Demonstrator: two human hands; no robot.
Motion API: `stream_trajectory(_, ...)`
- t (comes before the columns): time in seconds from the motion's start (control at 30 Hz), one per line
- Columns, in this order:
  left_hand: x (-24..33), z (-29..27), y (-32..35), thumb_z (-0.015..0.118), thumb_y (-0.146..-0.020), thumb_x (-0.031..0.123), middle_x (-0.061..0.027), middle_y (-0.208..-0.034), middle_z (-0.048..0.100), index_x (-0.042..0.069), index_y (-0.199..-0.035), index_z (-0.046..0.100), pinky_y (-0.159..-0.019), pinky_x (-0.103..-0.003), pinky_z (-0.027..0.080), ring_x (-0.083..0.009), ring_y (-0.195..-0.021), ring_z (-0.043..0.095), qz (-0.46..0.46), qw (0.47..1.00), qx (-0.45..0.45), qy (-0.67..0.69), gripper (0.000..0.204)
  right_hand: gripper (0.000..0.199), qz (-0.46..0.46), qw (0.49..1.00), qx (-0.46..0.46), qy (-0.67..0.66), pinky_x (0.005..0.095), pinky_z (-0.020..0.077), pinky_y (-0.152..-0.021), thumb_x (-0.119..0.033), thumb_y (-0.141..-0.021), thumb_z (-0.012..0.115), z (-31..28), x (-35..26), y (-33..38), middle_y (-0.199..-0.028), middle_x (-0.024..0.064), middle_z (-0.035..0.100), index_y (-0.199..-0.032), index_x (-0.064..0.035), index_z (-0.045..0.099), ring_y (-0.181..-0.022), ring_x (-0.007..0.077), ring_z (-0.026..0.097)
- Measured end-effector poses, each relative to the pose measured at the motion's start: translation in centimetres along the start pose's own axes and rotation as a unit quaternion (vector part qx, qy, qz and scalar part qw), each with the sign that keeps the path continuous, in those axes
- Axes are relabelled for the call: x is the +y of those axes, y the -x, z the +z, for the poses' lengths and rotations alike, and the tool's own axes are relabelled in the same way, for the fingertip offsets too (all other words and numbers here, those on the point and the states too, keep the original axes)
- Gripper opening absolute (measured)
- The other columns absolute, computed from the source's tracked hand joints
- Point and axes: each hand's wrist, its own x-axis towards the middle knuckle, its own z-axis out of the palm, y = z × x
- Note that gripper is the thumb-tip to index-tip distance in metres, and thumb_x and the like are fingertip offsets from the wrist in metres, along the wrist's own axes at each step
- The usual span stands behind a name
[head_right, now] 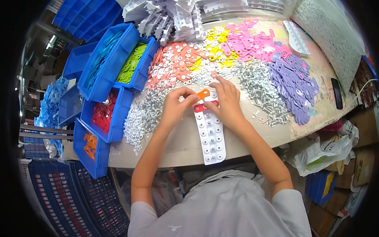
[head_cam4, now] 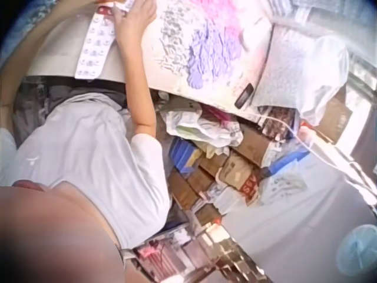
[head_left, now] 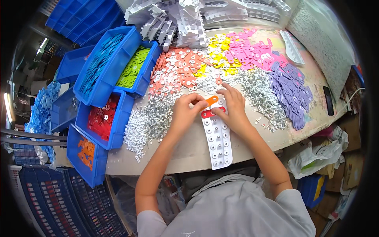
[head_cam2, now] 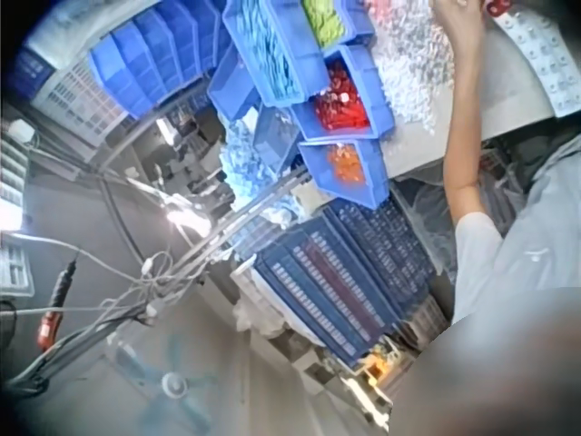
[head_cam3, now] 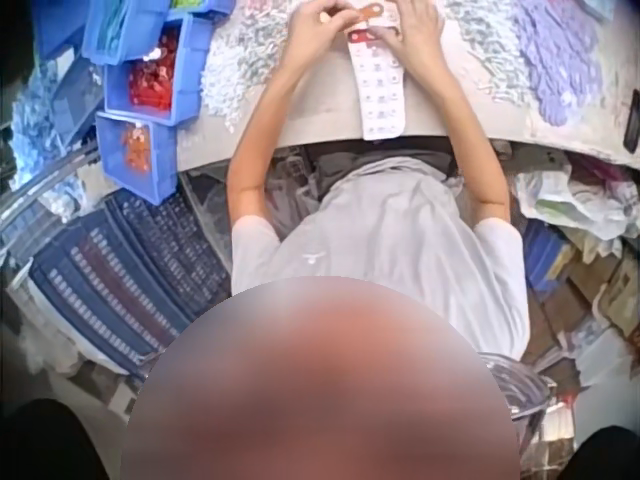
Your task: The person is assembling a colorful toy xylophone by placing colored metal plates and small metal pins onto a plastic frame.
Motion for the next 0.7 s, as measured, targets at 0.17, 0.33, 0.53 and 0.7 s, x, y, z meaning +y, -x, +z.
stream_trajectory(0.17,-1.0,2.1,-1.5,0.082,-0.080,0.021,-0.0043,-0.090,0.067,0.008,-0.085,0.079,-0.095,-0.039,0.041,-0.0235,-0.095,0.062,0.104,0.978,0.040,-0.176,0.015,0.076,0.013,0.999,0.026,0.012,0.0507,0.0229,-0.120,-0.035,-0.082,0.084,0.4,0.2,0.4,-0.158,0.0165,0.043,-0.145,-0.0092,0.050,-0.147,0.0364,0.035)
stream_trajectory(0.33,-0.3,2.5,-1.9,0.083,-0.080,0.023,-0.0038,-0.093,0.065,0.009,-0.093,0.074,-0.095,-0.040,0.039,-0.0228,-0.096,0.059,0.085,0.982,0.031,-0.167,0.022,0.078,0.019,0.999,0.023,0.014,0.0503,0.0230,-0.120,-0.036,-0.082,0.084,0.4,0.3,0.5,-0.159,0.0165,0.043,-0.146,-0.0090,0.049,-0.147,0.0362,0.036)
stream_trajectory(0.53,-1.8,1.1,-1.8,0.083,-0.080,0.026,-0.0029,-0.094,0.064,0.010,-0.100,0.068,-0.095,-0.039,0.036,-0.0216,-0.097,0.058,0.067,0.984,0.011,-0.166,0.030,0.078,0.014,1.000,0.025,0.010,0.0495,0.0241,-0.119,-0.035,-0.081,0.085,0.5,0.1,0.5,-0.157,0.0151,0.045,-0.146,-0.0088,0.050,-0.146,0.0350,0.036)
stream_trajectory(0.7,-0.9,2.2,-1.8,0.081,-0.082,0.029,-0.0019,-0.095,0.065,0.013,-0.092,0.072,-0.094,-0.039,0.037,-0.0218,-0.098,0.060,0.112,0.977,-0.009,-0.183,0.022,0.074,0.012,0.999,0.034,0.009,0.0497,0.0273,-0.116,-0.033,-0.081,0.085,0.4,0.1,0.4,-0.151,0.0151,0.050,-0.141,-0.0059,0.052,-0.143,0.0346,0.040)
